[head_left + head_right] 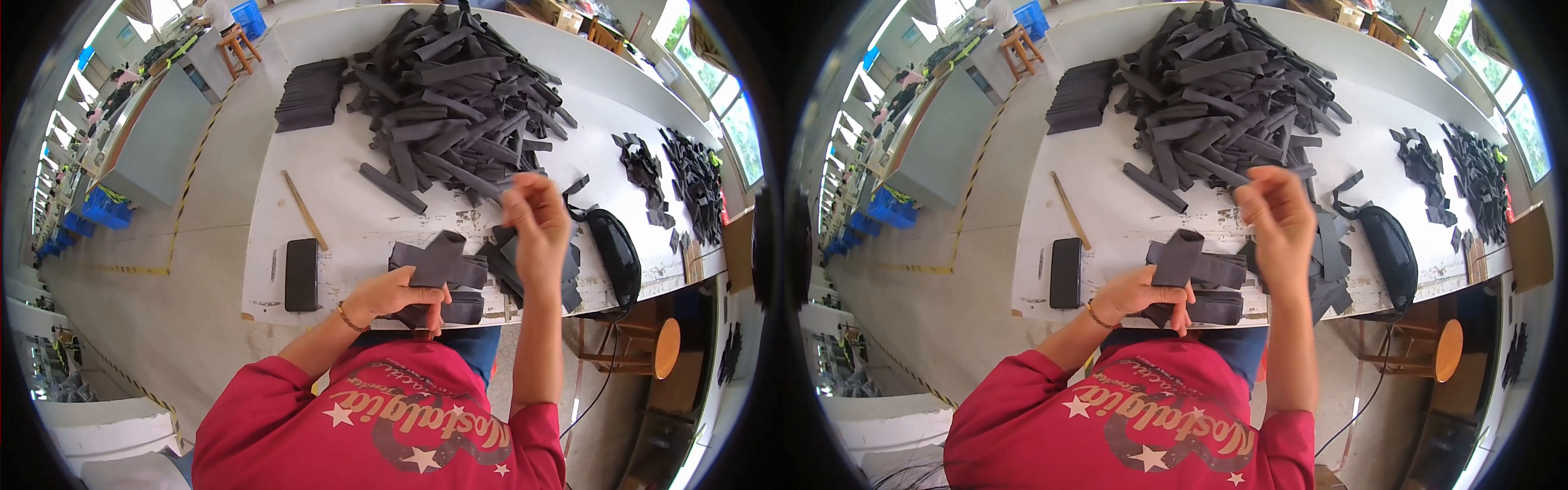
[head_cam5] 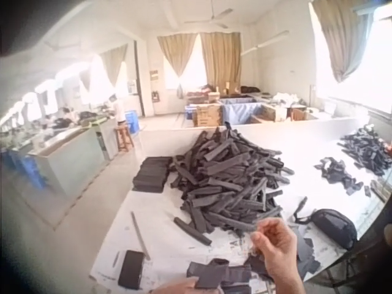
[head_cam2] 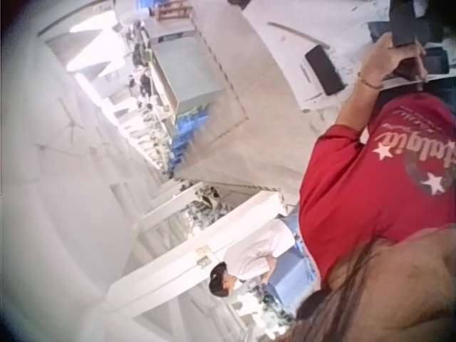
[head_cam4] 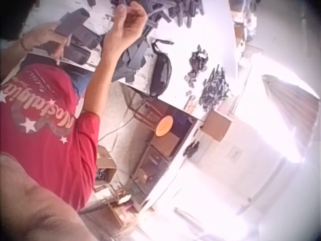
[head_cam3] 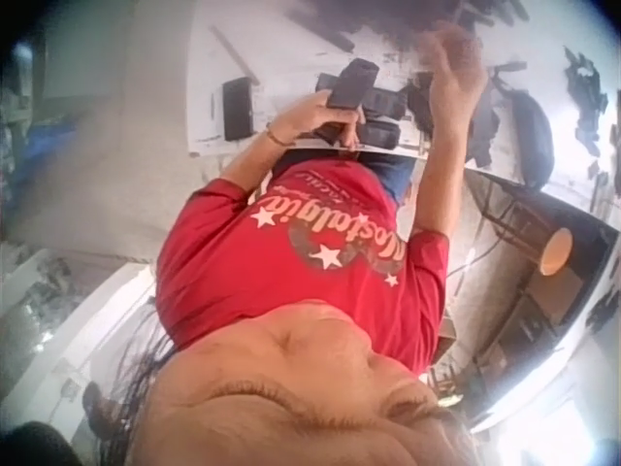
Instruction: Sorting and stacking various grey foam components on a factory workbench.
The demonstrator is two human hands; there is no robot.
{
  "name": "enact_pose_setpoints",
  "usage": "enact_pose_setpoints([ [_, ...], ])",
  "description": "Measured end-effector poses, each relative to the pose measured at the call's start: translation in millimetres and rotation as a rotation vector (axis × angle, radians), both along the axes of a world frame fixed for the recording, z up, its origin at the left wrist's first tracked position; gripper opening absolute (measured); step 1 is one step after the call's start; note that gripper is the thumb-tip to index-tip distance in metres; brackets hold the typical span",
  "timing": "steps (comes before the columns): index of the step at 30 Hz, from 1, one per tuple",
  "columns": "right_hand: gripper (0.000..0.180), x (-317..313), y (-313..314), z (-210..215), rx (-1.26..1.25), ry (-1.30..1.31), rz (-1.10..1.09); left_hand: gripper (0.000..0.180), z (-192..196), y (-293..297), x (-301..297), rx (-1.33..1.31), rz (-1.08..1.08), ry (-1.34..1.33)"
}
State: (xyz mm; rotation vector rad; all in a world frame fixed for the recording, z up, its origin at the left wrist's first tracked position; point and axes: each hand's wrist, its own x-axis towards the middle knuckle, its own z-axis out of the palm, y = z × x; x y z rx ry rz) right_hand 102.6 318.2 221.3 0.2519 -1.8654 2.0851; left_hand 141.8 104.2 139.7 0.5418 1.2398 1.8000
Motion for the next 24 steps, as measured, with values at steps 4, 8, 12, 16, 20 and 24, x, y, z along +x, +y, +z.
enact_pose_setpoints([
  [4, 0.012, 15, 3, -22, 0.022, -0.052, 0.035, 0.026, -1, 0, 1, 0.204, 0.263, -0.211],
  [8, 0.028, 68, -25, -74, 0.285, -0.082, 0.119, 0.028, -11, 8, -10, 0.352, 0.678, -0.310],
  [12, 0.035, 84, -58, -87, 0.720, 0.104, 0.041, 0.027, -4, 19, -15, 0.385, 0.829, -0.363],
  [16, 0.031, 72, -62, -100, 0.818, 0.249, 0.019, 0.023, 2, 20, -14, 0.375, 0.919, -0.352],
  [20, 0.025, 71, -56, -107, 0.801, 0.267, 0.070, 0.021, 17, 10, -27, 0.418, 1.086, -0.224],
  [24, 0.020, 71, -55, -109, 0.772, 0.311, 0.089, 0.019, 15, -3, -32, 0.389, 1.096, -0.208],
])
